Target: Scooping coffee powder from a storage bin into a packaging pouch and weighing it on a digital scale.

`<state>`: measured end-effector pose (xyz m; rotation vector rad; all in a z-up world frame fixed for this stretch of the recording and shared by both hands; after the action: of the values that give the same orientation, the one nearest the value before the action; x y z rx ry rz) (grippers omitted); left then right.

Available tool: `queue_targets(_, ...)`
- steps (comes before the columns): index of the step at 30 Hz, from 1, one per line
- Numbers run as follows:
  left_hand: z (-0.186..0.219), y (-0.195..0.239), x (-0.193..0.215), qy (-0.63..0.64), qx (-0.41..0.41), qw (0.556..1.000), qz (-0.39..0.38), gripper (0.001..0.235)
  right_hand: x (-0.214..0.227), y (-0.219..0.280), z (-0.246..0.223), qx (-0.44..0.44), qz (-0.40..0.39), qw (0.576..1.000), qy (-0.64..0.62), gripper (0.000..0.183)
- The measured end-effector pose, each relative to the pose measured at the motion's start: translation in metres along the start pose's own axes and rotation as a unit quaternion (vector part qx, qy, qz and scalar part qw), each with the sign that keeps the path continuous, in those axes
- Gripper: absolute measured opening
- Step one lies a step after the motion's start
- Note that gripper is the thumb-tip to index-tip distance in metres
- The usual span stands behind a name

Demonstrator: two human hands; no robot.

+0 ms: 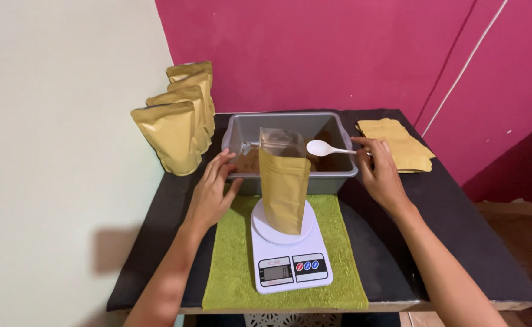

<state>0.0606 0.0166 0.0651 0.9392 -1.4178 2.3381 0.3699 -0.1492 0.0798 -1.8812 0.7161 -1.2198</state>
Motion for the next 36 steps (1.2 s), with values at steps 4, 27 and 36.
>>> queue_targets(4, 0.003, -0.002, 0.004, 0.002, -0.001, 1.0, 0.002, 0.027, -0.004, 0.001, 0.008, 0.011, -0.003, 1.0, 0.006, 0.031)
queue_targets(27, 0.002, -0.003, 0.009, 0.002, 0.006, 1.0, 0.02, 0.03, -0.009, -0.003, 0.013, -0.031, -0.047, 0.998, -0.041, 0.024)
queue_targets(36, 0.001, -0.001, 0.006, -0.007, 0.022, 1.0, 0.012, 0.026, -0.017, 0.007, 0.028, -0.061, -0.06, 0.996, -0.03, 0.028)
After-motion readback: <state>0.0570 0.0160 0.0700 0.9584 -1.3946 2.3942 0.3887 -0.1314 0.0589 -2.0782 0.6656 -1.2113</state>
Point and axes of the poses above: each hand's wrist, its own y-axis away from the middle knuckle, its own x-axis out of the back of the hand, z = x × y, the point moved 9 cm from there along -y, towards the middle knuckle, and after that the axes turned 12 degrees about x, right-handed, at the moved point
